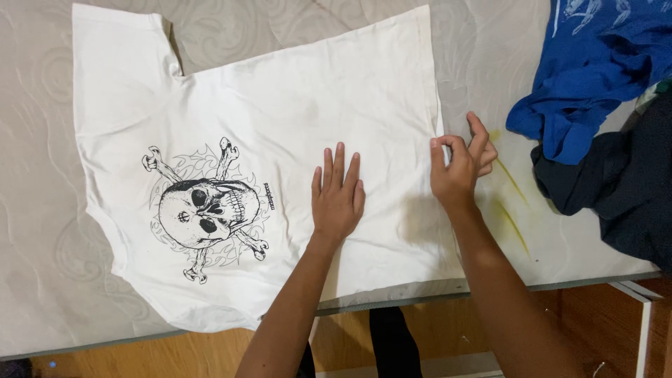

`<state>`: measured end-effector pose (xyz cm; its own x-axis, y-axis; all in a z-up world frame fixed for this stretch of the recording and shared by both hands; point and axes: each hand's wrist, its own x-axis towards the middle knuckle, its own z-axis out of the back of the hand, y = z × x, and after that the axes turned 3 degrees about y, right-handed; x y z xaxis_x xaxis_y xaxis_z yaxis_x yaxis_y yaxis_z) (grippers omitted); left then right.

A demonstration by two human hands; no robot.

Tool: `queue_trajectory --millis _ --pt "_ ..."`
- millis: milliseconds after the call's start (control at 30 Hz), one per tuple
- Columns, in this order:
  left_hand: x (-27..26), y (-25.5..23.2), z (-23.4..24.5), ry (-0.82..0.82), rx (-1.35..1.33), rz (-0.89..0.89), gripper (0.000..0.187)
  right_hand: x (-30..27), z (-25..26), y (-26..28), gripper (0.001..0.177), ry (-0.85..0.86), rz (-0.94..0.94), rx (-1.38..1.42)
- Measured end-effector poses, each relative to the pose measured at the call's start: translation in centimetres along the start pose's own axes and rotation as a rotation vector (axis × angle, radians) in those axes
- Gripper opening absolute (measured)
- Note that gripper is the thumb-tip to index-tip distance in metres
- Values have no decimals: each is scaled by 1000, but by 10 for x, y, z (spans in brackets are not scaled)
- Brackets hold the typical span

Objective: Fold a white t-shirt on a bed.

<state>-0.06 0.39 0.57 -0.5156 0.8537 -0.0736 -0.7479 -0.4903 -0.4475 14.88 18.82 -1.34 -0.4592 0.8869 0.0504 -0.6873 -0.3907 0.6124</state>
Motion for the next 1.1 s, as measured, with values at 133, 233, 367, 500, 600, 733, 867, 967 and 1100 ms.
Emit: queue_trajectory --millis 133,233,367,500,600,733,867,967,1100 --pt "10 -8 -4 -46 -9 -9 58 11 -6 8 18 50 -32 -26" --pt "13 -11 -10 -70 5 8 60 16 -9 11 19 34 21 -45" --pt "13 -6 -15 -129 48 -30 60 23 -9 15 22 16 -99 2" --pt "11 -7 -14 -143 45 -33 59 26 -5 12 21 -38 -103 5" --pt "10 -6 -12 -120 33 -37 58 22 -10 10 21 -54 -124 -48" --pt "8 -2 4 -34 -71 -70 56 12 -13 27 20 -54 -183 -150" --pt "-1 18 20 102 -272 -253 48 -4 -14 57 38 -82 17 -159" --pt "-12 50 25 25 -376 -215 43 -24 -33 73 44 -6 258 -126" --pt "-30 100 46 -112 -188 18 48 -48 -52 104 53 230 548 -70"
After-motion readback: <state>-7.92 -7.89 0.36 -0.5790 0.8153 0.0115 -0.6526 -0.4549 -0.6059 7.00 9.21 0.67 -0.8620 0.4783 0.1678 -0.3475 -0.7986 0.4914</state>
